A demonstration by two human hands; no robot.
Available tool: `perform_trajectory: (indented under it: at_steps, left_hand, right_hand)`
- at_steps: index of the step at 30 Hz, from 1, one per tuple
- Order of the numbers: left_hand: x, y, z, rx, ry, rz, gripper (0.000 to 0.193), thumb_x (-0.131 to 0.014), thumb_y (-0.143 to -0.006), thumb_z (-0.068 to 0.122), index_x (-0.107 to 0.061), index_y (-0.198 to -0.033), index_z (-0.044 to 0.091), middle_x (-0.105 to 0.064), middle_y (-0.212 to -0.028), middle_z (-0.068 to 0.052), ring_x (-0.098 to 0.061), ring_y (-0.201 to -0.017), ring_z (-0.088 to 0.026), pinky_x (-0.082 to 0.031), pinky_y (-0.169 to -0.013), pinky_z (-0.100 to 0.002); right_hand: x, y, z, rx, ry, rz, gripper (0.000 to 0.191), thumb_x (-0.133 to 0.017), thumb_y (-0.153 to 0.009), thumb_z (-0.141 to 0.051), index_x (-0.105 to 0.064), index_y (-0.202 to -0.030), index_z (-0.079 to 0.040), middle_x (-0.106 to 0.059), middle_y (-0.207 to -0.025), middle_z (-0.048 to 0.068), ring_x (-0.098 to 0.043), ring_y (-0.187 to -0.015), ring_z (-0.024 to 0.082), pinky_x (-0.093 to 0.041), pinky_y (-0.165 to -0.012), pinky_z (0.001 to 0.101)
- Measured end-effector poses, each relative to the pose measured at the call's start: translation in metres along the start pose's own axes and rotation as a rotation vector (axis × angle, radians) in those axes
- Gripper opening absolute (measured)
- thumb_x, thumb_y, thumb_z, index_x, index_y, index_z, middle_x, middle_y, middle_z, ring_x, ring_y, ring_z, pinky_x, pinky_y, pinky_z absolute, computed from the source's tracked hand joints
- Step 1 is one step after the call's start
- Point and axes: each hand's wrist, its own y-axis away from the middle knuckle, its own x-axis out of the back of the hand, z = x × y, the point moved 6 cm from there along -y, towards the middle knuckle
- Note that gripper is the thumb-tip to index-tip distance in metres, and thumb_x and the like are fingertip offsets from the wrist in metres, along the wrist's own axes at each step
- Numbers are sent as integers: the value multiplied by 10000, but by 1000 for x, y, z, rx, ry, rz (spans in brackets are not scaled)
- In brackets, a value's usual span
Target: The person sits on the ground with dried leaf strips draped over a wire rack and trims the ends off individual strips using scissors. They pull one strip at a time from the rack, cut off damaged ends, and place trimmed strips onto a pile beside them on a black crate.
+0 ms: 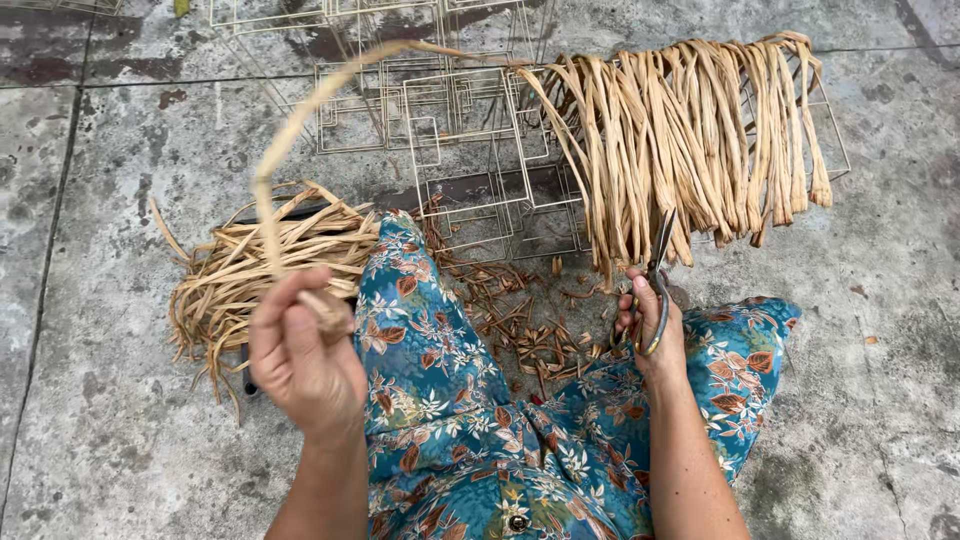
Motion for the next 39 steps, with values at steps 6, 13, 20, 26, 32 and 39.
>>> perform_trajectory:
  at_steps: [6,13,20,26,32,39]
  left_hand:
    - [-21,13,40,-217,-162,-144,410,-609,-1049,-16,-556,-1451,46,-674,-1316,-174,-724,-881,-154,-621,-705,-264]
    - [-69,24,20,-85,-899,-421,174,-725,-967,24,-758,-1133,66,-778,-971,-48,-728,-722,-97,-556,-598,-229]
    - [-35,13,-46,77,-1083,-492,234,-728,-955,176,-734,-1162,66,-729,-1147,-78,-691,-941,-231,-562,-800,-366]
    - [18,18,-108,-103,-1328,-705,500,-815,-780,317,-718,-1188,45,-589,-1324,-150,-558,-1219,-341,-439,-1013,-486]
    - [33,33,-130,159,-1178,-606,232,-760,-917,280,-735,-1122,173,-767,-987,-4,-683,-922,-151,-543,-825,-349]
    - [-21,57,-110,655,-649,-499,330,-644,-1006,250,-715,-1309,138,-680,-742,-19,-588,-644,-49,-514,-556,-230]
  right_hand:
    - [4,-2,5,41,37,-2,484,-669,-974,-373,-615,-1320,-39,-586,-763,11,-522,-601,87,-456,-532,263]
    - [-3,16,-6,153,119,-9,428,-654,-997,-317,-615,-1293,-11,-576,-774,6,-521,-610,83,-450,-530,252]
    - [-46,66,8,213,262,-196,405,-665,-992,-259,-618,-1319,-24,-591,-790,2,-517,-638,59,-429,-577,213]
    - [-55,69,28,68,276,-213,402,-672,-969,-269,-631,-1300,-45,-598,-778,-2,-520,-621,63,-436,-554,226]
    - [-58,84,12,130,332,-199,415,-684,-982,-294,-638,-1312,-47,-618,-797,-10,-539,-667,59,-461,-601,219]
    - [-93,133,-23,222,509,-280,696,-815,-806,-312,-557,-1416,-101,-668,-1064,20,-622,-893,91,-531,-763,249]
